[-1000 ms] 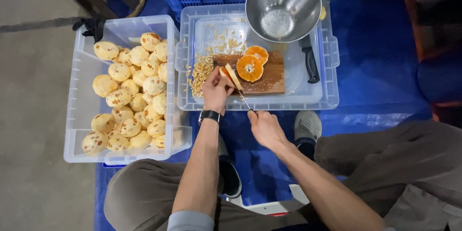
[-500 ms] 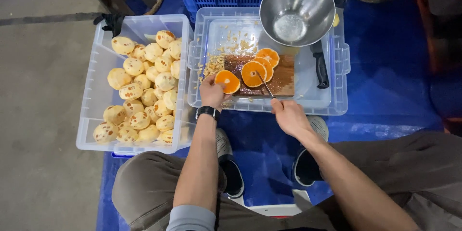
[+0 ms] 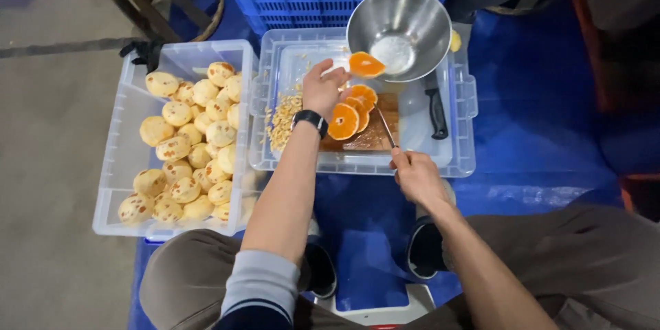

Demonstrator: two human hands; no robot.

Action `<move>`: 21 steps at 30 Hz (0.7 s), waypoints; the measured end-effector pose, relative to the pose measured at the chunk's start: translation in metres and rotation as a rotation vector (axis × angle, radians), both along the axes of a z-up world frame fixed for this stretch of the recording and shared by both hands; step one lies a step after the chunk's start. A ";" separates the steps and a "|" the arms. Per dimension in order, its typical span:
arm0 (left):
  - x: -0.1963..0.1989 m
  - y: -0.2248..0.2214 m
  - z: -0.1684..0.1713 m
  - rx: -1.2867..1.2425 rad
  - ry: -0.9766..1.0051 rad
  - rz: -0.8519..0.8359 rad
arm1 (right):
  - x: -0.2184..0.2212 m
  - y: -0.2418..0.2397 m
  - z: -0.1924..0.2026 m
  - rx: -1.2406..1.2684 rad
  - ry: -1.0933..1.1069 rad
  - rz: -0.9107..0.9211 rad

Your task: A person uses a knife to slice oranges on a cutting board and then places the slices into a metal bowl.

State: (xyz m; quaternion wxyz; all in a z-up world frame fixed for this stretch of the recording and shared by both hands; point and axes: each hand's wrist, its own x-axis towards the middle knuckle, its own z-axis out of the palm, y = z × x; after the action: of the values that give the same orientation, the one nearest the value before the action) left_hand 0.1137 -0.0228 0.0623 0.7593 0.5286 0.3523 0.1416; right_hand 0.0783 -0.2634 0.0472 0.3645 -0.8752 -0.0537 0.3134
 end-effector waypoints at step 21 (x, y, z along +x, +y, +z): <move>0.029 0.061 -0.079 0.563 0.415 -0.257 | 0.007 0.014 0.004 0.251 0.011 -0.021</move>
State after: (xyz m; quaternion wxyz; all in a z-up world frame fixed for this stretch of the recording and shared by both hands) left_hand 0.1423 0.0381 -0.0170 0.5080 0.7742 0.3768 0.0262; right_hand 0.0855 -0.2491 0.0512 0.4748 -0.8214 -0.0814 0.3054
